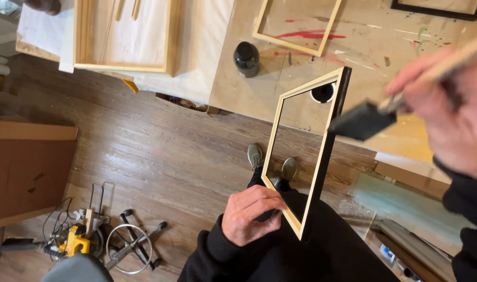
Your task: Painting wooden picture frames with black paint using a foam brush.
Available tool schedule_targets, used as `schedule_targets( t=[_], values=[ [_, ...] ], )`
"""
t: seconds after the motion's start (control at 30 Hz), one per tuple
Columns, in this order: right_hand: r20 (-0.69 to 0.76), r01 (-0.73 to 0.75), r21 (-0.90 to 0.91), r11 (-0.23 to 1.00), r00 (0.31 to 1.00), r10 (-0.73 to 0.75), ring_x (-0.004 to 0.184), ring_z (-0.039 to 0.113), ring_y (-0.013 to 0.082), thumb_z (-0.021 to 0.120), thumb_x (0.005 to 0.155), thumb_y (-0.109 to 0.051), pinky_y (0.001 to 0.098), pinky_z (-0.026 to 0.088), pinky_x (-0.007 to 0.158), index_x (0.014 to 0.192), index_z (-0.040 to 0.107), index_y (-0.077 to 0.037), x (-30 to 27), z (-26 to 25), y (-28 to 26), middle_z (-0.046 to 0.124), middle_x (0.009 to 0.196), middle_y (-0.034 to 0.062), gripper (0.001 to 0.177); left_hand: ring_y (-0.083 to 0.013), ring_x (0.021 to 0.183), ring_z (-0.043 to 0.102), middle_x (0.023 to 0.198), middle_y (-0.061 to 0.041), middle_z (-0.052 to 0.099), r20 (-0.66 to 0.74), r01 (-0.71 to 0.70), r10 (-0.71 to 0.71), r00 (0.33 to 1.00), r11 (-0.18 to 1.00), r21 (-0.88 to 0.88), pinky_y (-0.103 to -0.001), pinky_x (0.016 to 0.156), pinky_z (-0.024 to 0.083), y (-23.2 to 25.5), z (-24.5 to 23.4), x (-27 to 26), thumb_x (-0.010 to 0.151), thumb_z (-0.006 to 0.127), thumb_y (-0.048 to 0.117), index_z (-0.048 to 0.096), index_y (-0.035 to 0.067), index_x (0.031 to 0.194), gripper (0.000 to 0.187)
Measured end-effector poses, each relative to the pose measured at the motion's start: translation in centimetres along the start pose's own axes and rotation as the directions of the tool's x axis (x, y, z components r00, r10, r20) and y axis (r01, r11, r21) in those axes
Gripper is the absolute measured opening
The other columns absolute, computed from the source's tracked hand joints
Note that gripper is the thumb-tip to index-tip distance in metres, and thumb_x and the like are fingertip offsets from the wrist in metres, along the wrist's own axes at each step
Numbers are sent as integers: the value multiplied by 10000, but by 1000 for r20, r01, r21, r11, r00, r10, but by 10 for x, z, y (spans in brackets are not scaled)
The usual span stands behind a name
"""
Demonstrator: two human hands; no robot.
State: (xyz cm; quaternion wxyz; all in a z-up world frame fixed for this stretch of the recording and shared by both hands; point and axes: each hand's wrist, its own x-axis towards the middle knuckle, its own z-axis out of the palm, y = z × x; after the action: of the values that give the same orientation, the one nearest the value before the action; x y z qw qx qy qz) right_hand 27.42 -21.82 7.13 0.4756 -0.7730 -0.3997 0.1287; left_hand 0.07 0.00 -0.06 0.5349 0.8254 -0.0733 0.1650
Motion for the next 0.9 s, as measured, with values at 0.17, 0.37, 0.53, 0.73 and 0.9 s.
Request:
schedule_targets(
  t=[0.17,0.37,0.53,0.73,0.9],
  values=[
    [-141,-54,13,998,988,56,766,629,76,538,1192,-511,178,502,708,1107,596,-17,12,-17,43,657,912,58,505,-258,942,730,1024,-80,705,12,-7,7,1000,1000,-4,-348,783,614,3,-2,-2,777,802,-42,681,41,1046,307],
    [-154,-153,172,973,972,180,724,479,60,486,1173,-544,155,350,671,1188,591,-27,13,-51,154,579,907,29,528,-257,947,735,1024,-80,709,14,6,-6,1000,1000,-14,-346,788,616,2,-3,-2,772,803,-43,681,42,1049,314],
    [-84,-32,79,996,996,39,762,617,56,514,1200,-522,173,470,691,1088,593,-20,23,-23,57,643,881,37,521,-262,944,731,1027,-86,708,13,3,-3,1000,1000,-13,-349,786,614,1,-4,-2,766,804,-45,678,37,1048,319],
    [-174,-125,119,985,974,144,729,516,61,456,1281,-440,178,369,662,1122,599,-22,31,-37,93,596,873,30,470,-259,944,736,1028,-79,710,10,-5,6,1000,1000,-14,-345,786,617,2,-3,-3,766,805,-46,681,41,1045,318],
    [-94,-19,91,996,995,27,725,572,73,454,1252,-424,210,415,634,1045,571,-1,44,-24,51,596,822,40,485,-260,947,736,1037,-84,710,9,3,-3,1000,1000,-13,-346,783,617,4,-5,-4,767,803,-46,683,39,1046,315]
  ],
)
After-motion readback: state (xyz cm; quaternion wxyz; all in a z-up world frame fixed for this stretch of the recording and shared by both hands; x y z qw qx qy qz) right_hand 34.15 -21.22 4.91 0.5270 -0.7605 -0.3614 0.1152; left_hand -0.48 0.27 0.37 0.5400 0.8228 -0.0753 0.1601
